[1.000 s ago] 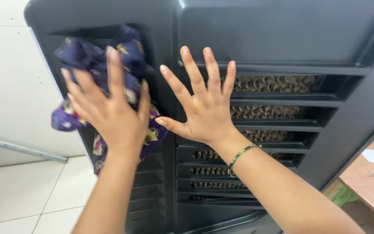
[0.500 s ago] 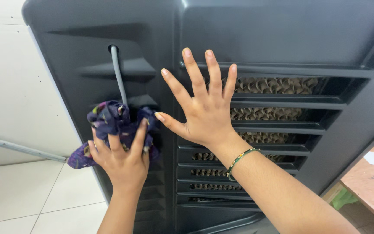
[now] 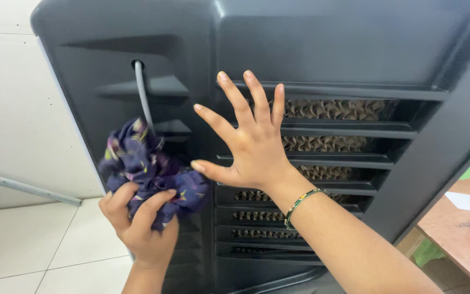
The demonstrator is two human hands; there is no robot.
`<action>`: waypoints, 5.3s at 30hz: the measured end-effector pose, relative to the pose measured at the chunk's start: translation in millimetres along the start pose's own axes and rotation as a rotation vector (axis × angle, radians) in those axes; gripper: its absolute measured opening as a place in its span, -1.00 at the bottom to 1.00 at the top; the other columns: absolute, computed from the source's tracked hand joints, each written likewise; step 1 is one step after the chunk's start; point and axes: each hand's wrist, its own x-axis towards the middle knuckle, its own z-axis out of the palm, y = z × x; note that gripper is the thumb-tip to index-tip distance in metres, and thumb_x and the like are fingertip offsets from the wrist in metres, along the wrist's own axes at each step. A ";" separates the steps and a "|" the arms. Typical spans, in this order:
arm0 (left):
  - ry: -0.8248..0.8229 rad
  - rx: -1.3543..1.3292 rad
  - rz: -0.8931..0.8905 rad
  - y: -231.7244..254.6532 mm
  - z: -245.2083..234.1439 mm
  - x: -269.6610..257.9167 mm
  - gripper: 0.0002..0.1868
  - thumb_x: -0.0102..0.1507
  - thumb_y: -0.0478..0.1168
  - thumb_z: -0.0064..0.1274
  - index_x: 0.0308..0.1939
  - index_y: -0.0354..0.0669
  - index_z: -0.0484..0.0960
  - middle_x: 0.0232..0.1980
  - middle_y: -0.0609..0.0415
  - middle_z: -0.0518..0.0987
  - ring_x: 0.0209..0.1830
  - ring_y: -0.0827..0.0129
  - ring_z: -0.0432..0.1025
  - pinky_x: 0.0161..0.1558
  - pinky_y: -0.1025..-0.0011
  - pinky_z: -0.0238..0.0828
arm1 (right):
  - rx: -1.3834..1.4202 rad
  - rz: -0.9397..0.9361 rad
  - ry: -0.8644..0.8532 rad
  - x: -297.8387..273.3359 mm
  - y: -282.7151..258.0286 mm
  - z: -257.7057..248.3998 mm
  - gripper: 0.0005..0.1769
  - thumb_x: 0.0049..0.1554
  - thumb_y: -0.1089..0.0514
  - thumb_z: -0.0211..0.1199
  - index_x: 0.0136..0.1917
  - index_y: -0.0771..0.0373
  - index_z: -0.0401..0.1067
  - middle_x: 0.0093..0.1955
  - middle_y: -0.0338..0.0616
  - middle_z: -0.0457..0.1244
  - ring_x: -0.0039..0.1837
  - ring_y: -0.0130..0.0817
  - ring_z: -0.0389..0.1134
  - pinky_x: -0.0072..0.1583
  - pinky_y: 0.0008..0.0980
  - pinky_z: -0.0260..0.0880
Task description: The person wipes the exterior surfaces of a black air cooler using a patterned cloth. They clean the lower front panel, the control panel area, and the side grilles, moving around the unit to reach different sections.
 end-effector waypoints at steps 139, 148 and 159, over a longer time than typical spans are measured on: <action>-0.383 -0.132 0.687 260.8 235.5 -83.2 -0.44 0.40 -0.01 -0.14 0.51 0.17 0.40 0.59 0.17 0.31 0.63 0.36 0.14 0.53 0.16 -0.10 | 0.009 0.377 0.070 -376.1 180.1 -73.0 0.21 0.25 -0.40 -0.07 0.62 0.56 -0.55 0.68 0.49 -0.45 0.71 0.42 -0.53 0.61 0.28 -0.60; -0.296 -0.043 0.684 170.7 188.0 -49.2 -0.49 0.39 0.00 -0.13 0.44 0.15 0.46 0.54 0.16 0.38 0.56 0.32 0.21 0.42 0.11 0.00 | 0.044 0.294 -0.060 -281.6 108.0 -43.7 0.20 0.15 -0.30 0.20 0.59 0.57 -0.33 0.60 0.56 -0.29 0.61 0.54 -0.30 0.55 0.31 -0.41; -0.459 0.250 0.537 0.8 85.0 -38.2 -0.32 0.06 0.02 0.17 0.27 0.01 0.52 0.38 0.00 0.44 0.50 0.18 0.22 0.45 -0.14 -0.17 | 0.454 0.009 -0.460 -130.6 10.0 -11.0 0.10 0.05 -0.34 0.35 0.63 0.23 0.01 0.53 0.38 -0.02 0.57 0.37 -0.03 0.56 0.29 -0.27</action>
